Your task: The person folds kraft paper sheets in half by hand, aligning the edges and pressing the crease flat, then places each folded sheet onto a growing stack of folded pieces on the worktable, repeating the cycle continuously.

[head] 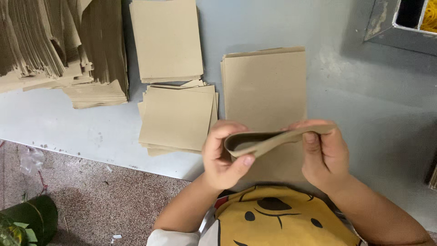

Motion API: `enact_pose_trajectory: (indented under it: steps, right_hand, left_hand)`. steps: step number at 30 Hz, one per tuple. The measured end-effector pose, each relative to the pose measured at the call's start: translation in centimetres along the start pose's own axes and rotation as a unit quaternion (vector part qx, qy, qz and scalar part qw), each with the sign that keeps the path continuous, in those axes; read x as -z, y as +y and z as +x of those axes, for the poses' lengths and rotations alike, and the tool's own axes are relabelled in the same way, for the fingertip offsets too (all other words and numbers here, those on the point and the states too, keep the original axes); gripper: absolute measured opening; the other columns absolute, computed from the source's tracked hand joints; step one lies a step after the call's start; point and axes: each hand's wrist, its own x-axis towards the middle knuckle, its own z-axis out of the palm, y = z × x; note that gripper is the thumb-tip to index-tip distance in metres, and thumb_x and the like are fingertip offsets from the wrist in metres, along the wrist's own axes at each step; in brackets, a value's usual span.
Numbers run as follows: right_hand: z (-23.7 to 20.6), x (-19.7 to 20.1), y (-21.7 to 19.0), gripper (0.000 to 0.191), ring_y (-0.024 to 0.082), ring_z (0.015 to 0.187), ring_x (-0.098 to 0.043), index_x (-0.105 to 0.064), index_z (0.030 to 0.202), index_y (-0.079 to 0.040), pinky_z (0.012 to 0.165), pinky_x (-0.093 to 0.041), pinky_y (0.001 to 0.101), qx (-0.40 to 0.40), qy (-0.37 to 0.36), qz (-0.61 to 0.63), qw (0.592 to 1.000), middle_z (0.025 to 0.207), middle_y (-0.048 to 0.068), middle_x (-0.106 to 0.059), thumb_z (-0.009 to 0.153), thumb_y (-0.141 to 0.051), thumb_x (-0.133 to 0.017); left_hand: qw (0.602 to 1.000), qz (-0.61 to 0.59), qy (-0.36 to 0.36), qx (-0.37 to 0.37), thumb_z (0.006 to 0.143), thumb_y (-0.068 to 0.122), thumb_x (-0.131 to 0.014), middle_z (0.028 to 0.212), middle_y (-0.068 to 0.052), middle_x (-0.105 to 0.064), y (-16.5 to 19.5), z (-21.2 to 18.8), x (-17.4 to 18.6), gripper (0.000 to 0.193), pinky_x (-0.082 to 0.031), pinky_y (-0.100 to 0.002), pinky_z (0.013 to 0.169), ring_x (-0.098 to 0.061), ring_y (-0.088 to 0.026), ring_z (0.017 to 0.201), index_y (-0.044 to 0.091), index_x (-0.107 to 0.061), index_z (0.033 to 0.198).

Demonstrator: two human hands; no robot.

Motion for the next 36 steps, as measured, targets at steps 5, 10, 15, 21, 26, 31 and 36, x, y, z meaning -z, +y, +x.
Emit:
enact_pose_trajectory:
  steps: [5, 10, 15, 21, 26, 31, 36]
  right_hand:
    - [-0.3, 0.3, -0.4, 0.015, 0.001, 0.077, -0.044, -0.053, 0.128, -0.004, 0.074, -0.041, 0.0157, 0.016, 0.015, -0.067, 0.997, 0.096, -0.002, -0.057, 0.117, -0.012, -0.049]
    - [3.2, -0.6, -4.9, 0.026, 0.005, 0.104, -0.059, -0.048, 0.135, -0.003, 0.092, -0.050, 0.0220, -0.003, 0.004, -0.004, 1.000, 0.124, 0.005, -0.064, 0.112, -0.015, -0.055]
    - [5.4, 0.3, -10.6, 0.044, 0.035, 0.088, -0.066, -0.063, 0.104, -0.001, 0.077, -0.049, 0.0457, 0.295, -0.035, -0.471, 0.831, 0.094, 0.015, -0.068, 0.084, -0.040, -0.065]
    - [4.9, 0.5, -8.4, 0.028, 0.024, 0.054, -0.061, -0.067, 0.080, -0.011, 0.050, -0.045, 0.0358, 0.128, -0.133, -0.379, 0.907, 0.068, 0.005, -0.066, 0.085, -0.034, -0.082]
    - [6.1, 5.7, -3.2, 0.021, 0.014, 0.073, -0.065, -0.066, 0.095, -0.003, 0.064, -0.050, 0.0284, 0.115, 0.005, -0.363, 0.925, 0.085, 0.006, -0.067, 0.110, -0.017, -0.070]
    - [7.5, 7.7, -0.3, 0.029, 0.015, 0.074, -0.057, -0.063, 0.101, 0.001, 0.068, -0.044, 0.0287, 0.096, 0.144, -0.313, 0.934, 0.088, 0.008, -0.066, 0.113, -0.024, -0.073]
    - [7.6, 5.3, -4.6, 0.037, 0.022, 0.091, -0.060, -0.060, 0.109, -0.001, 0.078, -0.049, 0.0354, 0.269, 0.131, -0.316, 0.900, 0.101, 0.011, -0.065, 0.106, -0.036, -0.073]
  left_hand:
    - [0.990, -0.035, 0.065, 0.123, 0.104, 0.005, -0.070, 0.104, -0.001, -0.067, 0.6, -0.8, -0.3, 0.016, -0.048, -0.022, 0.084, -0.057, -0.006, 0.091, -0.002, -0.065, 0.117]
    - [0.985, 0.053, 0.091, 0.134, 0.104, 0.004, -0.069, 0.084, 0.005, -0.063, -0.2, -0.7, -0.6, 0.006, -0.042, -0.021, 0.066, -0.049, -0.002, 0.074, 0.000, -0.071, 0.107]
    - [0.978, 0.185, -0.082, 0.044, 0.100, 0.007, -0.069, 0.089, -0.004, -0.071, 1.1, -0.2, -1.8, 0.010, -0.053, -0.030, 0.064, -0.067, -0.014, 0.073, 0.007, -0.071, 0.109]
    - [0.943, 0.264, -0.196, 0.046, 0.102, 0.019, -0.066, 0.074, -0.010, -0.060, 2.2, 0.9, -3.2, 0.019, -0.045, -0.041, 0.057, -0.061, -0.030, 0.064, 0.007, -0.060, 0.089]
    - [0.923, 0.324, -0.204, 0.043, 0.108, 0.020, -0.055, 0.067, -0.011, -0.057, 2.9, 1.9, -1.4, 0.028, -0.045, -0.044, 0.057, -0.060, -0.033, 0.060, 0.009, -0.056, 0.082]
    - [0.911, 0.365, -0.189, 0.021, 0.100, 0.016, -0.059, 0.077, -0.009, -0.068, 5.5, 2.7, 1.5, 0.012, -0.054, -0.040, 0.064, -0.069, -0.029, 0.068, 0.007, -0.066, 0.097]
    - [0.869, 0.485, -0.077, -0.054, 0.102, 0.013, -0.063, 0.097, -0.007, -0.075, 7.8, 2.3, 1.8, 0.019, -0.057, -0.036, 0.081, -0.074, -0.023, 0.089, 0.009, -0.074, 0.117]
